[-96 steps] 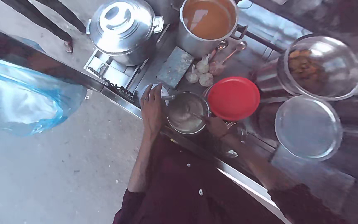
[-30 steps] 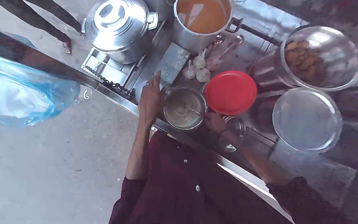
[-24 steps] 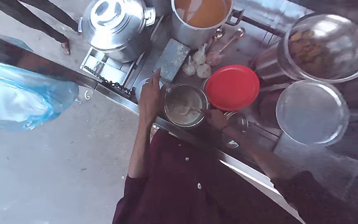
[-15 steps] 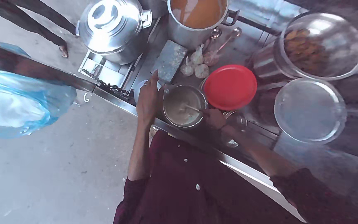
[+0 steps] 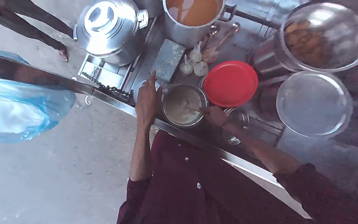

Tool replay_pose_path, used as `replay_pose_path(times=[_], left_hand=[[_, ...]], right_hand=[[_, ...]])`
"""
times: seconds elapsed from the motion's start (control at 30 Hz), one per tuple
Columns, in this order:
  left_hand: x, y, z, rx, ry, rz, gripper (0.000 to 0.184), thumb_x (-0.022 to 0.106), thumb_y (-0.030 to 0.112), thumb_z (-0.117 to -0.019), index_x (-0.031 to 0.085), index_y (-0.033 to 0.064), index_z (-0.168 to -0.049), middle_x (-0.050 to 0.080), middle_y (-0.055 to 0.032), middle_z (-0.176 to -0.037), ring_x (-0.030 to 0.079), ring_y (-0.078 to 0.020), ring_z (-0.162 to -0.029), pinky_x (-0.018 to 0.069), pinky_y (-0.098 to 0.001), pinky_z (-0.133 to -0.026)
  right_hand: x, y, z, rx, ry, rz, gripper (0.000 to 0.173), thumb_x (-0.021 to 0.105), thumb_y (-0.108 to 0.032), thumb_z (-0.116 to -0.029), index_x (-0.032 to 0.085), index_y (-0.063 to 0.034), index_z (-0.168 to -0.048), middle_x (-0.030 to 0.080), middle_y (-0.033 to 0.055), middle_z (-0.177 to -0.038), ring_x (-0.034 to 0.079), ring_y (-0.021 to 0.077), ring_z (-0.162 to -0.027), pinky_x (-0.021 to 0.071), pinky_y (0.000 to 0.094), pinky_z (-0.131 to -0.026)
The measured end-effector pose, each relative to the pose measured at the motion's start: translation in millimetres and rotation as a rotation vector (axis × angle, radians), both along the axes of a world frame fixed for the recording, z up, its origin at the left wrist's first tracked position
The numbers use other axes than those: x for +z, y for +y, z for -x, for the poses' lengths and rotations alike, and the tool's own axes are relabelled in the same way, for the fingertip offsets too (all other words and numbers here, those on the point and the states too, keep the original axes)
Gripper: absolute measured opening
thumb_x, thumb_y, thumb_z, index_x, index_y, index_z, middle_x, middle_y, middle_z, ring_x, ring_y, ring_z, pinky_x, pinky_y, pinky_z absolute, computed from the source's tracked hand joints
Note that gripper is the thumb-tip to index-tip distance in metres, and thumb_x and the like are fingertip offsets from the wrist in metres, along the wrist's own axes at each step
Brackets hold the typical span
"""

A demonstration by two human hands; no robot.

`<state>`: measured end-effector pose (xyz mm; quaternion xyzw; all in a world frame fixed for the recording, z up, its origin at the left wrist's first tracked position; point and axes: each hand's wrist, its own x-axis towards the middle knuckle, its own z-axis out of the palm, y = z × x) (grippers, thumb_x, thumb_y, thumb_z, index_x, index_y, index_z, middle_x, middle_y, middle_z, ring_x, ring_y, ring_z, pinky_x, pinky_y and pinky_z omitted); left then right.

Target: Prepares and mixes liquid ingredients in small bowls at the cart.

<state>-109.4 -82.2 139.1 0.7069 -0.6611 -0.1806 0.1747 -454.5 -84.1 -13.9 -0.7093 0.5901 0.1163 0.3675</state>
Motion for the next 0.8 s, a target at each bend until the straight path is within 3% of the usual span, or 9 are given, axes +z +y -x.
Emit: replay_pose_path(times=[0.13, 0.27, 0.33, 0.37, 0.43, 0.53, 0.63, 0.73, 0.8], left_hand=[[-1.3, -0.8, 0.2, 0.001, -0.004, -0.011, 0.065, 0.059, 0.038, -0.1039, 0.03, 0.0266, -0.161, 0.06, 0.0014, -0.144, 0.063, -0.0294, -0.122, 0.0549, -0.0537, -0.095], [-3.4, -7.9, -0.1, -0.002, -0.007, -0.02, 0.064, 0.057, 0.04, -0.1042, 0.03, 0.0271, -0.161, 0.061, 0.0006, -0.143, 0.064, -0.0292, -0.12, 0.0556, -0.0546, -0.093], [-5.6, -8.8, 0.1, -0.023, 0.001, -0.003, 0.062, 0.055, 0.041, -0.1051, 0.031, 0.0253, -0.16, 0.061, -0.0009, -0.142, 0.063, -0.0288, -0.12, 0.0536, -0.0543, -0.096], [-4.8, -8.3, 0.1, -0.032, 0.002, -0.005, 0.062, 0.056, 0.04, -0.1051, 0.032, 0.0248, -0.16, 0.061, -0.0017, -0.142, 0.063, -0.0295, -0.12, 0.0535, -0.0547, -0.096], [-3.6, -7.2, -1.2, -0.046, 0.005, -0.011, 0.062, 0.058, 0.039, -0.1043, 0.034, 0.0236, -0.159, 0.062, -0.0031, -0.141, 0.064, -0.0309, -0.12, 0.0538, -0.0557, -0.095], [-8.8, -10.1, -3.2, -0.056, -0.023, -0.034, 0.06, 0.057, 0.04, -0.1043, 0.037, 0.0227, -0.158, 0.063, -0.0055, -0.139, 0.064, -0.0322, -0.118, 0.0535, -0.0572, -0.095], [-14.3, -15.4, -4.0, -0.064, -0.062, -0.012, 0.057, 0.055, 0.041, -0.105, 0.041, 0.0192, -0.156, 0.066, -0.0073, -0.133, 0.067, -0.0309, -0.113, 0.0549, -0.0549, -0.095], [-11.9, -15.0, -3.6, -0.055, -0.048, 0.009, 0.058, 0.057, 0.04, -0.1045, 0.04, 0.0201, -0.156, 0.066, -0.0062, -0.133, 0.067, -0.0287, -0.113, 0.0551, -0.0538, -0.095], [-9.3, -13.6, -2.2, -0.051, -0.036, 0.0, 0.058, 0.056, 0.04, -0.1047, 0.039, 0.0212, -0.157, 0.065, -0.0056, -0.134, 0.066, -0.0284, -0.115, 0.0542, -0.0537, -0.096]], right_hand=[[8.9, 0.2, -7.7, 0.009, 0.06, -0.033, 0.034, 0.051, -0.033, -0.106, 0.071, -0.0234, -0.132, 0.073, 0.0209, -0.11, 0.07, 0.0436, -0.104, 0.0526, 0.0669, -0.089], [25.7, -8.2, -31.4, 0.378, 0.192, 0.092, 0.039, 0.055, -0.015, -0.1, 0.064, -0.027, -0.137, 0.071, 0.0227, -0.105, 0.07, 0.0463, -0.091, 0.0547, 0.0652, -0.073], [25.6, -18.1, -41.7, 0.552, 0.145, 0.277, 0.045, 0.064, -0.01, -0.0952, 0.063, -0.022, -0.139, 0.07, 0.0205, -0.111, 0.069, 0.0426, -0.097, 0.055, 0.0628, -0.081], [17.8, -22.7, -42.3, 0.59, 0.051, 0.422, 0.041, 0.067, -0.008, -0.0941, 0.066, -0.0172, -0.134, 0.069, 0.0214, -0.115, 0.066, 0.0436, -0.106, 0.0519, 0.066, -0.092], [6.6, -33.7, -36.0, 0.662, -0.135, 0.669, 0.036, 0.071, -0.001, -0.0893, 0.069, -0.0047, -0.125, 0.066, 0.028, -0.12, 0.063, 0.0487, -0.113, 0.0484, 0.0675, -0.099], [77.3, -59.0, -54.7, 0.831, 0.105, 0.464, 0.033, 0.066, 0.007, -0.0925, 0.066, 0.0064, -0.125, 0.061, 0.0322, -0.129, 0.058, 0.0499, -0.123, 0.0463, 0.0623, -0.107], [62.8, -83.8, -62.7, 0.854, 0.262, 0.333, 0.029, 0.06, 0.004, -0.0951, 0.066, 0.0021, -0.123, 0.066, 0.0284, -0.117, 0.064, 0.0469, -0.111, 0.0534, 0.0623, -0.092], [50.6, -72.2, -38.2, 0.753, 0.269, 0.222, 0.017, 0.074, -0.004, -0.0857, 0.073, -0.0024, -0.103, 0.068, 0.0204, -0.105, 0.068, 0.0415, -0.094, 0.0578, 0.0594, -0.076], [69.4, -54.2, -31.9, 0.656, 0.315, 0.128, 0.014, 0.073, -0.01, -0.0897, 0.073, -0.0054, -0.103, 0.07, 0.0179, -0.101, 0.069, 0.0397, -0.089, 0.0585, 0.0579, -0.073]])
